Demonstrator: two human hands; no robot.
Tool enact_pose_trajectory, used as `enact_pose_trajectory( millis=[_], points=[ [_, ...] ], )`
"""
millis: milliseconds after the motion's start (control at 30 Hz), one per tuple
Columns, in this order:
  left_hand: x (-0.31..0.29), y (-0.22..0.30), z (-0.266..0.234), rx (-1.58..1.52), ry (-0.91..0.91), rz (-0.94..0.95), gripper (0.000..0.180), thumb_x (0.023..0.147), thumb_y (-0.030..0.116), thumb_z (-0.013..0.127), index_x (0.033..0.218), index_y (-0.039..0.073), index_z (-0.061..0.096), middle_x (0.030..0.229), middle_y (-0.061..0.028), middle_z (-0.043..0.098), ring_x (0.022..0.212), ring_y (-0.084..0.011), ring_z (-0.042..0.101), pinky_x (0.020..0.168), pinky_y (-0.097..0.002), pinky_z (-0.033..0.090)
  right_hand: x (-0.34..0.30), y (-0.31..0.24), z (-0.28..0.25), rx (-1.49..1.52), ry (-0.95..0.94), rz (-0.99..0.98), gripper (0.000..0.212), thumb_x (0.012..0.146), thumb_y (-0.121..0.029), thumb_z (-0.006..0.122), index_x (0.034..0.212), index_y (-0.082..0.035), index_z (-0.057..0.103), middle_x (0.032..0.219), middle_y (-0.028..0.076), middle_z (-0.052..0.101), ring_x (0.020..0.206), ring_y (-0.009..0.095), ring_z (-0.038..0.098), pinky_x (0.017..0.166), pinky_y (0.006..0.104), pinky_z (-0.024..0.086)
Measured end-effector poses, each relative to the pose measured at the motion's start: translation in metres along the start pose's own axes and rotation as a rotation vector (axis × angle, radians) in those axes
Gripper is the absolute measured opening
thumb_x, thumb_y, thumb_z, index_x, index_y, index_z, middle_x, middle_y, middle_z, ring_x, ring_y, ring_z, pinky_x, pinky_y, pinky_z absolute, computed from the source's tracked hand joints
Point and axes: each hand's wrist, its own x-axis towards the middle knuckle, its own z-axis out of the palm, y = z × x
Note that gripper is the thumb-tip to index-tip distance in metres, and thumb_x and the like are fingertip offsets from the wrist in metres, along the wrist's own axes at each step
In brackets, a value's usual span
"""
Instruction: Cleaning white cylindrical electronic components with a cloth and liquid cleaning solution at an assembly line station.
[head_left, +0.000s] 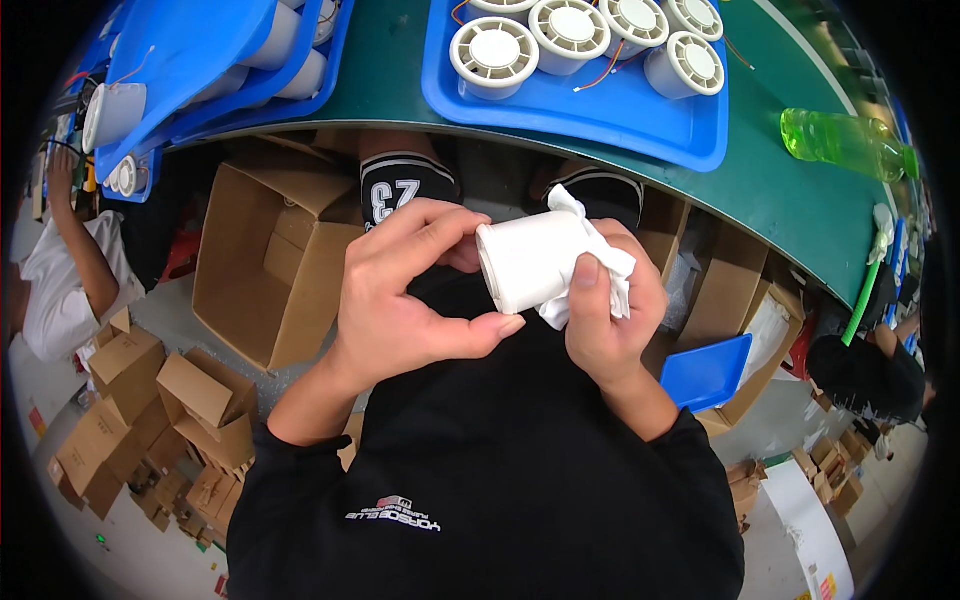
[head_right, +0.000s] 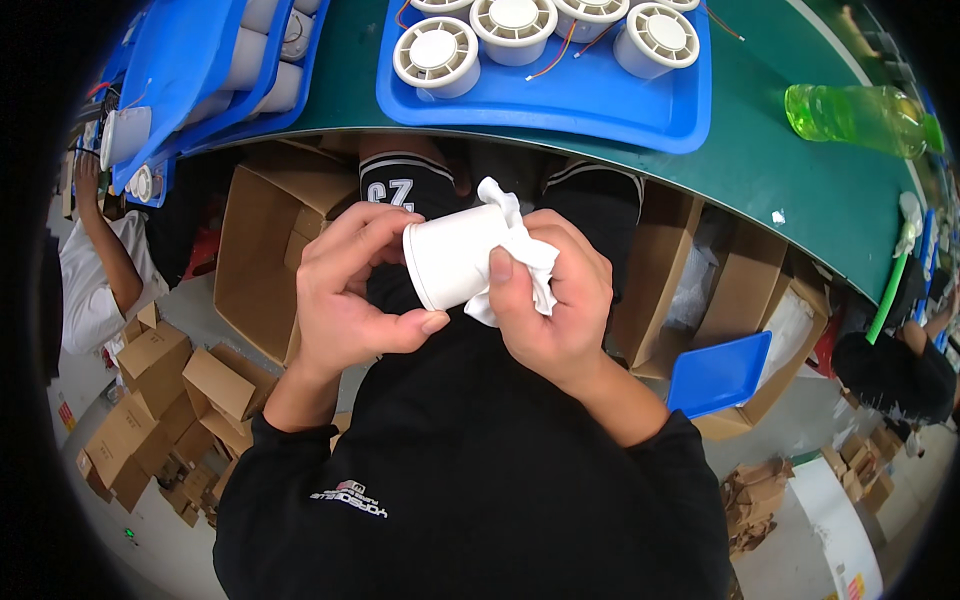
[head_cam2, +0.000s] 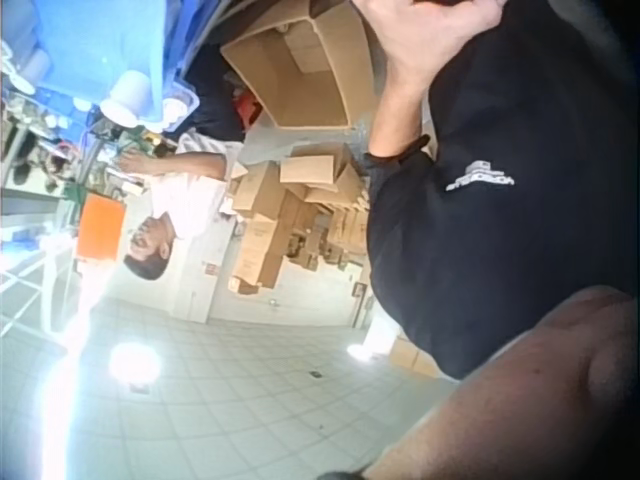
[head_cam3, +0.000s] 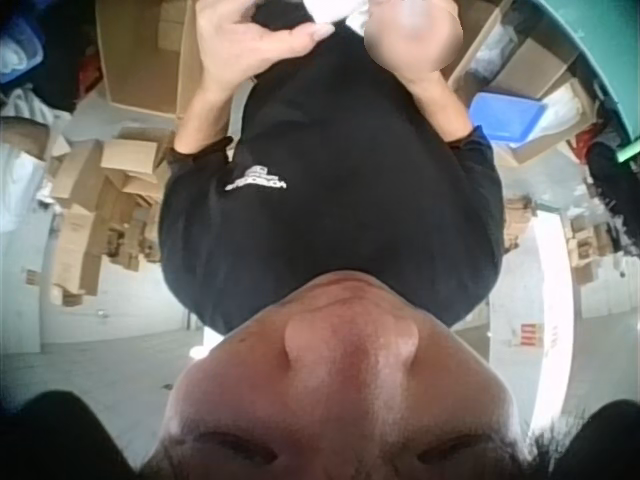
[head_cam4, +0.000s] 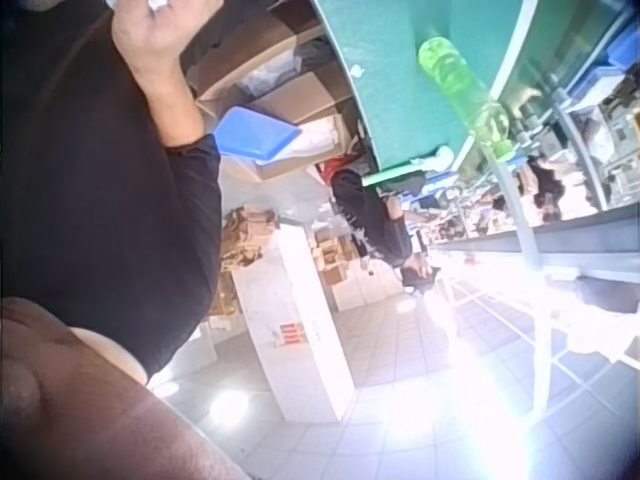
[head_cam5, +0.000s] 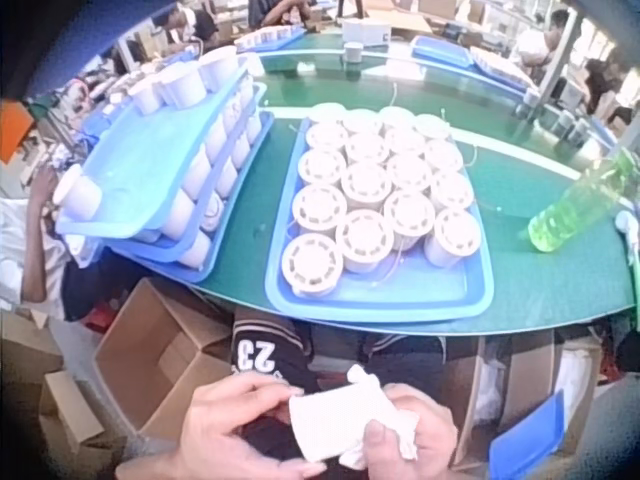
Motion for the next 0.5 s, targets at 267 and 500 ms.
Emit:
enact_pose_trajectory(
  millis=[267, 500],
  points=[
    [-0.002, -0.006, 0.001, -0.264, -0.013, -0.227, 0.058, 0.060, 0.012, 0.087, 0.109, -0.010, 0.064, 0.097, -0.0104, 0.063, 0.082, -0.0144, 0.065, 0.075, -0.0257, 0.055, -0.012, -0.001, -0.005, 0.148, -0.072, 0.324, 0.032, 0.101, -0.025, 0.051, 0.108, 0.005, 0.059, 0.095, 0.006, 0.064, 0.082, 0.008, 0.056, 0.071, 0.0222, 0.044],
    [-0.006, -0.013, -0.001, -0.444, 0.023, -0.304, 0.055, 0.066, 0.004, 0.083, 0.113, -0.013, 0.060, 0.101, -0.0109, 0.060, 0.086, -0.0136, 0.064, 0.079, -0.0262, 0.056, -0.006, 0.000, -0.013, 0.241, 0.151, 0.303, 0.030, 0.100, -0.023, 0.053, 0.108, 0.005, 0.059, 0.087, 0.002, 0.061, 0.073, 0.005, 0.052, 0.064, 0.0197, 0.041]
  ],
)
